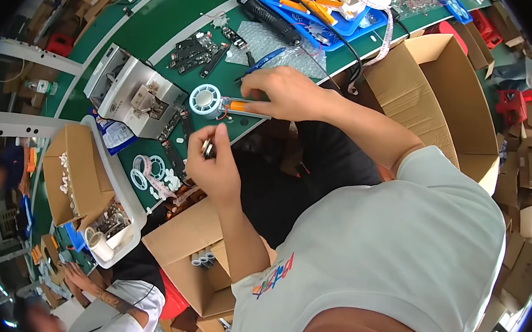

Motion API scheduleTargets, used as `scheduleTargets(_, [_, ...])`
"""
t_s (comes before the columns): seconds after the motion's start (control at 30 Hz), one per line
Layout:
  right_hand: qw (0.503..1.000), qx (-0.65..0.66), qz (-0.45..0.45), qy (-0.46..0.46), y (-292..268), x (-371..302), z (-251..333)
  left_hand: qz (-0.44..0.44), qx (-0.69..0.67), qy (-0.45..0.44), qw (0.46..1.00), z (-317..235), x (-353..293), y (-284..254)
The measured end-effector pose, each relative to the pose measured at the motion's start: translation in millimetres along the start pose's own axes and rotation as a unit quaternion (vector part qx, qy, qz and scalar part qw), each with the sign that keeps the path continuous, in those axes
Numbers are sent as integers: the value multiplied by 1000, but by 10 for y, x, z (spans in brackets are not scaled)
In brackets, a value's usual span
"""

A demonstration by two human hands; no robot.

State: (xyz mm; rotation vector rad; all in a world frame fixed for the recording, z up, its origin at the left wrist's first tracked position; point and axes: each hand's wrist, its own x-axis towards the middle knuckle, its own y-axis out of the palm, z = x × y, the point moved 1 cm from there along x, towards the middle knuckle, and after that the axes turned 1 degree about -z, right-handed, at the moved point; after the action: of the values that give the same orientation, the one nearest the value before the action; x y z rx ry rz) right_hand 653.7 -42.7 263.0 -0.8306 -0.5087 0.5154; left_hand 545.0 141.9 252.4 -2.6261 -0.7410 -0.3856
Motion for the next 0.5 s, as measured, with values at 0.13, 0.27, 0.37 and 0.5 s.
scheduleTargets(0.13, [995,21,-85,-42,87,123,36,11,27,7,1000,58,69,172])
scheduleTargets(0.27, [992,22,-116,-52,198,210,63,3,45,16,999,119,113,237])
scheduleTargets(0.37, [992,17,-117,-47,247,221,54,-7,55,21,998,136,145,257])
scheduleTargets(0.5, [987,68,-135,-48,270,179,37,1,59,43,997,128,167,259])
